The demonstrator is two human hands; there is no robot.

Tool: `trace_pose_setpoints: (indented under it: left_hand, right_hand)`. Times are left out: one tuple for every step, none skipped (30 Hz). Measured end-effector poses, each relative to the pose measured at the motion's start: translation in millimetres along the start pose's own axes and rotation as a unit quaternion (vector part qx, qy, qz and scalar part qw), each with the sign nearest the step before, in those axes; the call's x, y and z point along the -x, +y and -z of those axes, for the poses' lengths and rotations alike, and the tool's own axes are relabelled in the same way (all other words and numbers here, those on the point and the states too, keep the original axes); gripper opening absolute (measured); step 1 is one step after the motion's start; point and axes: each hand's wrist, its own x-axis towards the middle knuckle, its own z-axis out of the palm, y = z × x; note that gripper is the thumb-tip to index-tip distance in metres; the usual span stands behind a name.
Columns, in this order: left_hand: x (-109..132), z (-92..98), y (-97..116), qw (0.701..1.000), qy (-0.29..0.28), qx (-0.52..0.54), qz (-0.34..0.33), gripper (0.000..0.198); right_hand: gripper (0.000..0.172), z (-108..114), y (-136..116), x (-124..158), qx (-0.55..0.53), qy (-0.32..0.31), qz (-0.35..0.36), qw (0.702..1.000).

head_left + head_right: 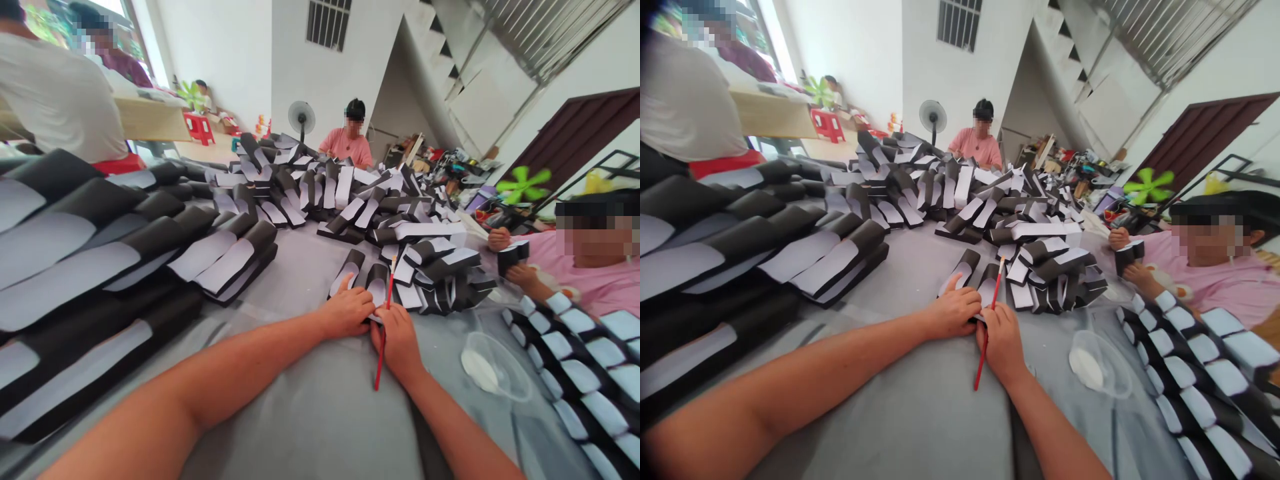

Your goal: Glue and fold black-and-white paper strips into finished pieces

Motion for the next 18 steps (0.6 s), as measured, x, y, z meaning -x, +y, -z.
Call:
trace_pose_setpoints:
  left_hand:
    - [2,1.4,2,1.000,0.012,-0.009,0.006,0.018]
    - [5,3.5,4,0.999,0.024,-0.019,0.012,0.019]
    - [8,6.6,6,0.999,0.034,-0.028,0.018,0.020]
    - [13,10.8,10,0.998,0.039,-0.035,0.021,0.020]
    - [18,16.4,14,0.998,0.037,-0.041,0.021,0.019]
    - [25,23.4,20,0.999,0.023,-0.043,0.015,0.017]
    - [32,32.0,26,0.999,-0.002,-0.039,0.004,0.015]
    - [41,42.3,34,0.999,-0.039,-0.027,-0.010,0.013]
    - [52,54.2,43,0.996,-0.086,-0.007,-0.026,0.011]
    - [63,67.7,53,0.991,-0.128,0.027,-0.028,0.008]
    - [77,82.6,65,0.983,-0.165,0.077,-0.021,0.007]
    - [92,98.6,77,0.971,-0.194,0.140,0.002,0.006]
    - [108,115.0,89,0.952,-0.214,0.216,0.049,0.004]
    - [125,131.0,102,0.923,-0.238,0.288,0.096,0.002]
    - [143,145.5,114,0.888,-0.267,0.345,0.147,0.005]
    - [162,157.6,126,0.848,-0.300,0.394,0.190,0.008]
    - [180,166.2,137,0.809,-0.331,0.432,0.222,0.010]
    - [197,170.5,147,0.783,-0.349,0.453,0.243,0.015]
  right_hand:
    - [0.015,0,-1,-1,0.011,-0.001,0.004,1.000]
    - [0.014,1,-1,-2,0.022,-0.002,0.007,1.000]
    - [0.014,2,-2,-2,0.034,-0.004,0.009,0.999]
    - [0.013,2,-3,-3,0.047,-0.007,0.012,0.999]
    - [0.013,3,-3,-3,0.059,-0.012,0.017,0.998]
    - [0.013,4,-4,-4,0.071,-0.016,0.021,0.997]
    - [0.013,4,-5,-4,0.082,-0.019,0.024,0.996]
    - [0.014,5,-5,-4,0.090,-0.020,0.027,0.995]
    - [0.014,5,-6,-4,0.095,-0.020,0.027,0.995]
    - [0.016,6,-7,-4,0.098,-0.019,0.026,0.995]
    - [0.017,6,-7,-5,0.099,-0.017,0.023,0.995]
    - [0.018,7,-8,-5,0.100,-0.016,0.021,0.995]
    - [0.018,7,-8,-5,0.101,-0.016,0.019,0.995]
    - [0.017,8,-8,-5,0.102,-0.017,0.018,0.994]
    - [0.015,8,-9,-5,0.103,-0.019,0.018,0.994]
    - [0.013,8,-9,-5,0.104,-0.022,0.018,0.994]
    - [0.011,9,-9,-5,0.105,-0.025,0.019,0.994]
    - [0.010,9,-9,-5,0.106,-0.029,0.020,0.994]
